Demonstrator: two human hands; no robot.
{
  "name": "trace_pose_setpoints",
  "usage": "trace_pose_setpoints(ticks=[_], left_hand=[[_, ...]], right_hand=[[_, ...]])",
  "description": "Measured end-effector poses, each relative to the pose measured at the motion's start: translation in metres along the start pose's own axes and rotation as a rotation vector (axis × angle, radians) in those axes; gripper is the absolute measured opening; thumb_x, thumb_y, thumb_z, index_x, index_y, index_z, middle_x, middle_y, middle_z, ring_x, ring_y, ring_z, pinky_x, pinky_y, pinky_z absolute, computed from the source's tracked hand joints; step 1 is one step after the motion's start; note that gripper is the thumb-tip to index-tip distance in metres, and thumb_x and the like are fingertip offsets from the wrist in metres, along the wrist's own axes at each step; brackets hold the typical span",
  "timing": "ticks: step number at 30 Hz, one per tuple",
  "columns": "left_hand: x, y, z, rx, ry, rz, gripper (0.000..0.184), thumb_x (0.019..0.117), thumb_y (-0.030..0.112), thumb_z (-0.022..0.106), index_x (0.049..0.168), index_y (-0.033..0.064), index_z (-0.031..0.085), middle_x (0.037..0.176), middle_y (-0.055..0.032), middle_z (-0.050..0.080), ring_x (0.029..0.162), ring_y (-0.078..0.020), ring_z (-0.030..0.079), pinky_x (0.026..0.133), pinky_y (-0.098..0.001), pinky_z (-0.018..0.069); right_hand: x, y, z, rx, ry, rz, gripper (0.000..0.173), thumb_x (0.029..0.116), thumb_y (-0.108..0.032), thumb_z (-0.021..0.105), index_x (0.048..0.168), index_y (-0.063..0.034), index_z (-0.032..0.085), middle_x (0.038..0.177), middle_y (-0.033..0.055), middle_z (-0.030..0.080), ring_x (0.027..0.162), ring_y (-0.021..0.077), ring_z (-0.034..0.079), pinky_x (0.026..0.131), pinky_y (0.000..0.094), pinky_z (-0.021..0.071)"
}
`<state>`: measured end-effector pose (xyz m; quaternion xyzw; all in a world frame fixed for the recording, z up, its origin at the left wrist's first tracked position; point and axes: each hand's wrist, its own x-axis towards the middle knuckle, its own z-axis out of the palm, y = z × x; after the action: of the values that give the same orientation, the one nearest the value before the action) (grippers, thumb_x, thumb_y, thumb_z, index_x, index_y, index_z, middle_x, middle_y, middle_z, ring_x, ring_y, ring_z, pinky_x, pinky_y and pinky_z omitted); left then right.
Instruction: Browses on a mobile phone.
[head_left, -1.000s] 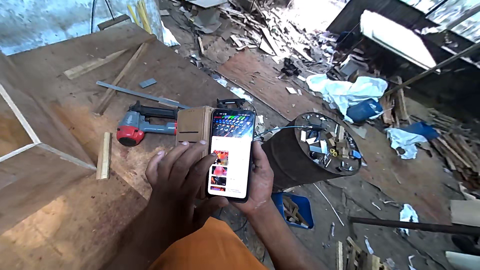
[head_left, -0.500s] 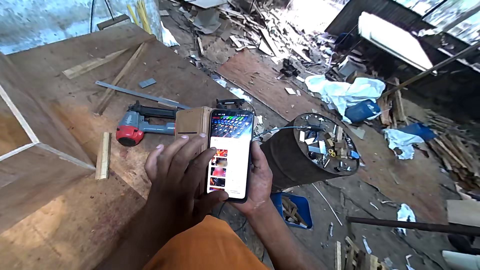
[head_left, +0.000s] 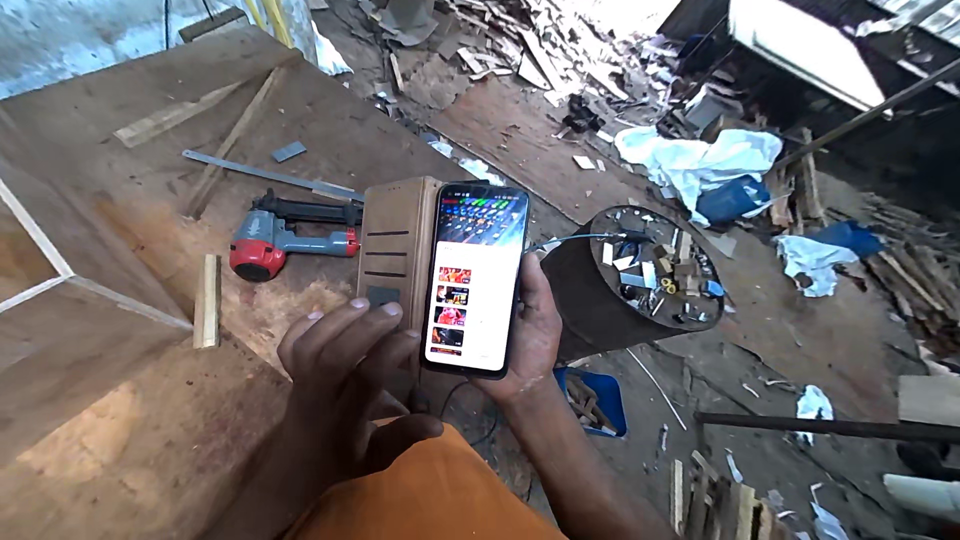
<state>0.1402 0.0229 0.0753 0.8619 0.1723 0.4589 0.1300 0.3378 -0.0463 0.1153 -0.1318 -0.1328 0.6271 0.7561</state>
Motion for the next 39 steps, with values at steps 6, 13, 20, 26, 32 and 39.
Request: trace_pose_setpoints(ticks=[6,13,20,26,32,39], left_hand=[[-0.002,0.006,0.0,-0.036,-0.052,0.042,0.064,0.0903,0.073,0.057,0.129,0.0228,0.066,0.152,0.002,0.049,0.147,-0.0235,0.035,0.12,-0.0513,0.0253],[0.006,0.003,0.0,0.029,-0.068,-0.004,0.061,0.0917,0.07,0.056,0.13,0.0233,0.066,0.152,-0.0006,0.049,0.148,-0.0252,0.034,0.12,-0.055,0.0224],[0.015,0.004,-0.004,0.07,-0.069,-0.04,0.066,0.0895,0.071,0.057,0.135,0.0238,0.063,0.152,0.0007,0.05,0.148,-0.0239,0.034,0.119,-0.056,0.0203],[0.014,0.007,-0.004,0.072,-0.062,-0.02,0.066,0.0906,0.072,0.055,0.134,0.0226,0.063,0.152,-0.0012,0.05,0.148,-0.0252,0.033,0.119,-0.0554,0.021],[0.01,0.014,-0.004,0.054,-0.065,-0.024,0.067,0.0899,0.072,0.055,0.134,0.0227,0.063,0.152,-0.0019,0.05,0.149,-0.0267,0.032,0.119,-0.0578,0.0205],[0.005,0.018,-0.007,0.041,-0.028,-0.024,0.066,0.0907,0.071,0.055,0.131,0.0208,0.065,0.15,-0.0016,0.051,0.146,-0.0261,0.035,0.118,-0.0551,0.0222]], right_hand=[[0.0,0.006,0.004,-0.021,0.008,0.03,0.053,0.1006,-0.056,0.046,0.128,-0.0145,0.063,0.119,0.0116,0.069,0.111,0.0233,0.068,0.092,0.0467,0.0578],[-0.001,0.012,0.004,0.003,-0.022,0.066,0.051,0.0999,-0.053,0.05,0.13,-0.0138,0.061,0.12,0.013,0.069,0.11,0.0245,0.068,0.092,0.0465,0.0573],[-0.006,0.012,0.004,0.004,-0.051,0.076,0.049,0.1004,-0.052,0.05,0.129,-0.0131,0.062,0.119,0.013,0.069,0.11,0.024,0.068,0.093,0.0463,0.0569],[-0.01,0.01,0.005,-0.007,-0.026,0.037,0.048,0.1004,-0.05,0.051,0.129,-0.0129,0.061,0.12,0.0134,0.068,0.111,0.0241,0.068,0.094,0.0462,0.0569],[-0.012,0.009,0.005,0.011,-0.044,0.039,0.05,0.0999,-0.051,0.052,0.131,-0.0129,0.061,0.121,0.0134,0.068,0.113,0.025,0.067,0.095,0.0477,0.0564],[-0.016,0.009,0.006,0.016,-0.041,0.033,0.05,0.1,-0.052,0.051,0.131,-0.0129,0.061,0.122,0.0135,0.068,0.113,0.0252,0.067,0.094,0.048,0.0564]])
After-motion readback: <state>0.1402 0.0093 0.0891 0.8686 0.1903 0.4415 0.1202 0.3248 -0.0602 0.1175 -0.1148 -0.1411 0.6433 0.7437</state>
